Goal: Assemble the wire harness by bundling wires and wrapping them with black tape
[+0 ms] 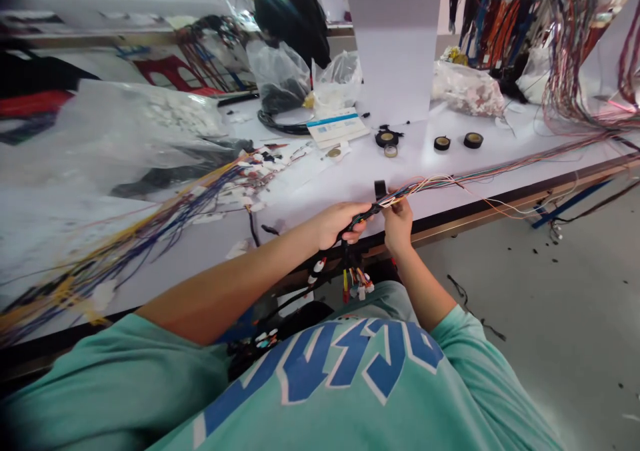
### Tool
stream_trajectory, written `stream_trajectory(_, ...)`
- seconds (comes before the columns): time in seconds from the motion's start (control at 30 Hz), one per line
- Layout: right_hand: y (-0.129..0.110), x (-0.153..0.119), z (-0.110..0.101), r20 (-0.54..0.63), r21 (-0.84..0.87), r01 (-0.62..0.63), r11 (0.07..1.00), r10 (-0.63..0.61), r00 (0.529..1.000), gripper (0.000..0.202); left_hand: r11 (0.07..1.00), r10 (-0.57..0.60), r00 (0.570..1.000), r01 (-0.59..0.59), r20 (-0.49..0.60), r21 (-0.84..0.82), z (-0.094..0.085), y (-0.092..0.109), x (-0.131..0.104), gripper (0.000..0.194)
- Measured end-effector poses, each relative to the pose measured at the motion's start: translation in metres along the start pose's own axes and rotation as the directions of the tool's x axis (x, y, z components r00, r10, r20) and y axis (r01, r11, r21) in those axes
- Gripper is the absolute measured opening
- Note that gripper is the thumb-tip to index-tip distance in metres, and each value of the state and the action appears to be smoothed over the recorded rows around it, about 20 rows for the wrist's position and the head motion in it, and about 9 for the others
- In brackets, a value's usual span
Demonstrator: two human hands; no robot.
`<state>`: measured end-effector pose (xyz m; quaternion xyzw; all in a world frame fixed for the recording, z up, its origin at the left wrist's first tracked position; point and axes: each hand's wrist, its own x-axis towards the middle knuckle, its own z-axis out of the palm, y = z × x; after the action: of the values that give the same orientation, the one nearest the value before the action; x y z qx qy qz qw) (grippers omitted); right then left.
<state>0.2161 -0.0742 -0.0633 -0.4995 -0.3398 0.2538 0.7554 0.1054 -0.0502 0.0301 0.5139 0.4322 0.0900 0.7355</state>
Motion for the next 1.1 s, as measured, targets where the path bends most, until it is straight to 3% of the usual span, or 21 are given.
stream_trajectory(0.1,-0.004,0.006,0.008,0.008,0.253,-0.071,0.965,0.071,0.997,0.023,0.99,-0.137,0.985,0.136,0.103,0.024,-0.004,0.005,0.008,0.043)
stream_trajectory(0.23,-0.01,0.004,0.002,0.06,0.332,-0.14,0.933,0.127,0.99,0.025,0.961,-0.271,0.929,0.278,0.252,0.009,-0.006,0.018,0.023,0.037)
stream_trajectory(0.37,-0.015,0.008,-0.009,0.077,0.268,-0.165,0.949,0.15,0.986,0.029,0.968,-0.157,0.936,0.209,0.316,-0.139,-0.002,0.017,0.03,0.031)
stream_trajectory(0.53,-0.021,0.016,-0.018,0.139,0.207,-0.121,0.971,0.093,0.986,0.032,0.965,0.015,0.938,0.077,0.346,-0.25,0.0,0.005,0.027,0.009)
stream_trajectory(0.7,-0.025,0.014,-0.02,0.2,0.175,-0.094,0.98,0.058,0.978,0.025,0.972,0.084,0.964,-0.023,0.254,-0.232,0.006,0.002,0.022,0.009)
stream_trajectory(0.83,-0.024,0.009,-0.028,0.162,0.203,-0.117,0.972,0.085,0.983,0.025,0.971,0.112,0.973,-0.064,0.2,-0.231,0.011,0.001,0.019,0.012)
stream_trajectory(0.93,-0.029,0.005,-0.043,-0.01,0.021,-0.126,0.992,0.126,0.992,0.023,0.965,0.137,0.979,-0.097,0.15,-0.245,0.012,-0.002,0.018,0.008)
stream_trajectory(1.0,-0.041,0.002,-0.051,-0.175,-0.255,-0.028,0.967,-0.018,0.984,0.025,0.965,0.15,0.981,-0.118,0.123,-0.233,0.013,-0.004,0.019,0.011)
stream_trajectory(1.03,-0.05,0.002,-0.052,-0.196,-0.409,0.041,0.911,-0.132,0.972,0.028,0.968,0.155,0.981,-0.127,0.116,-0.217,0.013,-0.004,0.019,0.014)
stream_trajectory(1.1,-0.068,0.005,-0.045,-0.07,-0.673,0.172,0.72,-0.293,0.954,0.037,0.972,0.175,0.979,-0.155,0.105,-0.175,0.015,-0.005,0.019,0.016)
